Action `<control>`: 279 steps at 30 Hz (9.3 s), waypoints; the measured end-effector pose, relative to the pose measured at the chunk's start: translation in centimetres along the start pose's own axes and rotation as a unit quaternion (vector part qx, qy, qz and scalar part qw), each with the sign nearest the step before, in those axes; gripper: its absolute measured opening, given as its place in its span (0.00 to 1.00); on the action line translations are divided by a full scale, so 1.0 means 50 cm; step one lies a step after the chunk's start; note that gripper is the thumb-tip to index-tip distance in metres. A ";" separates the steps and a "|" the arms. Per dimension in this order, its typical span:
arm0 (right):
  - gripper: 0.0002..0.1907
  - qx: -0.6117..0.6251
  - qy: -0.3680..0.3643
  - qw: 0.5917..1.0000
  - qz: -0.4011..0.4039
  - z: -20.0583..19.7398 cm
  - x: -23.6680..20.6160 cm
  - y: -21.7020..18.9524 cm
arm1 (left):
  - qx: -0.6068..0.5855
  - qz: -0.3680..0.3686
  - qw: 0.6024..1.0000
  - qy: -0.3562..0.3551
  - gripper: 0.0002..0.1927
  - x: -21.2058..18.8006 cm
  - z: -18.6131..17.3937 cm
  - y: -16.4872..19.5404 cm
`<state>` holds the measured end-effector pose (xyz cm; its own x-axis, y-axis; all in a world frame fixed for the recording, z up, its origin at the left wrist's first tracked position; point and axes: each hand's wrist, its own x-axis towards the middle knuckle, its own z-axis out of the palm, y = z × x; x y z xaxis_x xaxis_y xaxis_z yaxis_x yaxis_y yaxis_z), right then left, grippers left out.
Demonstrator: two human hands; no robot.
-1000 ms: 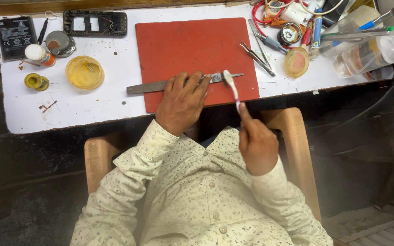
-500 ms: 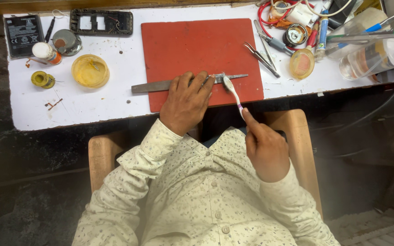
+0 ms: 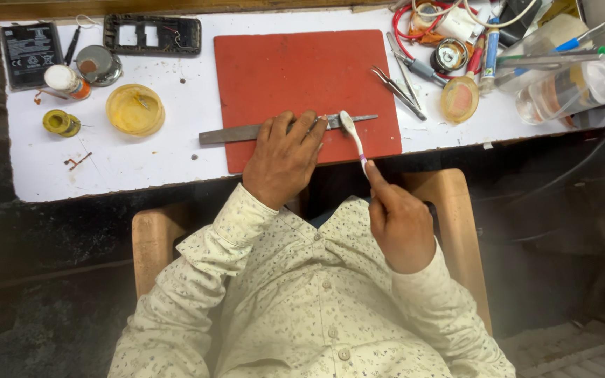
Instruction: The person solders a small component held against a blade-like workpiece taped to a red mat on the bench. They pick up a hot-air tool with a hose and heat the joint while positioning it with tweezers, then apply flux with a brush and work on the joint with a blue-handled tool.
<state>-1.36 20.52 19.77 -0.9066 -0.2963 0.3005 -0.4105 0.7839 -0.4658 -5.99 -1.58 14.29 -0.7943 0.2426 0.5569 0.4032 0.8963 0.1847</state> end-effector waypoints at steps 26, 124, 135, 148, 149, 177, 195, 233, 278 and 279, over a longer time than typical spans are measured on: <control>0.22 0.010 0.004 0.999 0.041 -0.025 0.007 0.007 | -0.002 -0.003 1.000 -0.005 0.20 -0.003 -0.001 0.001; 0.07 0.433 0.256 0.861 -0.072 -0.074 0.453 0.308 | 0.006 0.002 1.000 0.007 0.19 0.001 -0.005 0.002; 0.13 0.667 0.117 0.728 0.111 -0.056 0.147 0.094 | 0.009 0.004 1.000 -0.002 0.20 0.004 -0.011 0.005; 0.07 0.147 0.214 0.966 -0.009 0.081 0.130 0.036 | 0.014 0.009 1.000 -0.001 0.20 0.003 -0.010 0.004; 0.09 0.112 0.224 0.966 -0.057 0.095 0.148 0.031 | 0.014 0.009 1.000 -0.003 0.20 0.003 -0.010 0.004; 0.11 0.016 0.202 0.968 -0.151 0.169 0.160 0.045 | 0.006 -0.005 1.000 -0.011 0.21 -0.001 -0.002 0.002; 0.11 0.080 0.243 0.954 -0.154 0.169 0.143 0.064 | 0.003 -0.003 1.000 -0.013 0.21 0.000 -0.006 0.002; 0.10 0.086 0.228 0.963 -0.120 0.177 0.147 0.065 | 0.001 0.000 1.000 0.000 0.20 0.001 -0.005 0.002; 0.11 0.031 0.197 0.971 -0.135 0.169 0.159 0.049 | 0.021 0.002 1.000 -0.007 0.21 0.000 -0.003 0.002; 0.11 0.028 0.190 0.972 -0.135 0.169 0.160 0.050 | 0.017 0.002 1.000 -0.005 0.20 0.000 -0.003 0.002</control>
<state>-10.46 15.49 13.99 -0.6683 -0.2560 0.6985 -0.6427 0.6715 -0.3688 -5.90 -1.56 14.45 -0.7975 0.2499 0.5491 0.3913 0.9070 0.1556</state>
